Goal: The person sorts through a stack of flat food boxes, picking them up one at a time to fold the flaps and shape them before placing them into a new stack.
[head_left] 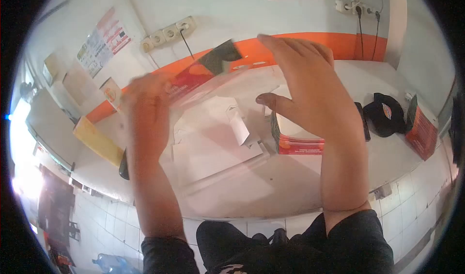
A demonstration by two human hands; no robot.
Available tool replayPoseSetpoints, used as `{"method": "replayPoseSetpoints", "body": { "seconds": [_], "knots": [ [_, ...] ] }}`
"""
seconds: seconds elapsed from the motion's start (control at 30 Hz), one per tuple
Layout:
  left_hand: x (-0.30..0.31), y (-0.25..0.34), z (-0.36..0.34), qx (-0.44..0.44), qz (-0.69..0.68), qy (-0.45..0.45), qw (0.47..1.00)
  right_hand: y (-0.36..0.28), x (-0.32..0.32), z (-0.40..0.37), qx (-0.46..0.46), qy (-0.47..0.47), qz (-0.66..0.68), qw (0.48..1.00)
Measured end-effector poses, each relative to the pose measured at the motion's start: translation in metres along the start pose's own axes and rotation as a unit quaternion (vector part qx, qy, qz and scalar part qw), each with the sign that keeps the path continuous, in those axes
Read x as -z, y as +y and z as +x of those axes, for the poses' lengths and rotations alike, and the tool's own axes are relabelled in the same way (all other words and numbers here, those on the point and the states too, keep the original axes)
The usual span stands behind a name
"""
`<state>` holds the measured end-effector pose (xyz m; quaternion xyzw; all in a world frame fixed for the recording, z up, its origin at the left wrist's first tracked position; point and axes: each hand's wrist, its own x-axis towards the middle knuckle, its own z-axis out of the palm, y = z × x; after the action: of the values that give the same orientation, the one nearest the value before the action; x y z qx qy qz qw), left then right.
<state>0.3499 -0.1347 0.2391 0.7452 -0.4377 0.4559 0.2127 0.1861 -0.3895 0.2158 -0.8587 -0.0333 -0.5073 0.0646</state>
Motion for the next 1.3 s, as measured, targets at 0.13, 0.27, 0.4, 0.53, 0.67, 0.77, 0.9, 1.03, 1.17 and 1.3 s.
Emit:
{"method": "replayPoseSetpoints", "body": {
  "seconds": [0.13, 0.27, 0.4, 0.53, 0.67, 0.77, 0.9, 1.03, 1.17, 1.3],
  "knots": [
    [0.009, 0.046, 0.025, -0.030, -0.142, 0.136, 0.980, -0.006, -0.011, 0.007, 0.032, 0.066, -0.071, 0.995],
    [-0.037, 0.055, 0.037, -0.049, -0.141, 0.349, 0.925, -0.009, 0.013, 0.007, -0.105, -0.061, 0.034, 0.992],
    [-0.043, 0.030, 0.023, 0.099, -0.266, 0.155, 0.946, 0.016, 0.028, 0.001, -0.035, -0.026, 0.136, 0.990],
    [-0.038, 0.015, 0.004, 0.162, -0.406, -0.138, 0.888, 0.031, 0.031, -0.005, 0.047, -0.089, 0.241, 0.965],
    [-0.031, 0.018, -0.003, 0.137, -0.388, -0.165, 0.896, 0.027, 0.026, 0.002, -0.012, -0.027, 0.044, 0.999],
    [-0.024, 0.043, 0.006, 0.146, -0.176, -0.147, 0.962, 0.027, 0.018, 0.007, -0.023, 0.159, -0.108, 0.981],
    [-0.055, 0.053, -0.001, 0.034, -0.198, -0.141, 0.969, -0.012, 0.025, 0.019, 0.158, 0.147, -0.040, 0.976],
    [-0.051, 0.071, 0.001, 0.065, -0.229, -0.180, 0.954, -0.019, 0.008, 0.014, 0.181, 0.058, -0.034, 0.981],
    [-0.040, 0.054, 0.016, 0.220, -0.444, -0.243, 0.834, 0.002, 0.004, 0.011, 0.135, 0.124, 0.067, 0.981],
    [-0.054, 0.037, 0.013, 0.187, -0.578, -0.151, 0.780, 0.001, 0.001, 0.013, 0.137, 0.152, 0.092, 0.974]
  ]
}}
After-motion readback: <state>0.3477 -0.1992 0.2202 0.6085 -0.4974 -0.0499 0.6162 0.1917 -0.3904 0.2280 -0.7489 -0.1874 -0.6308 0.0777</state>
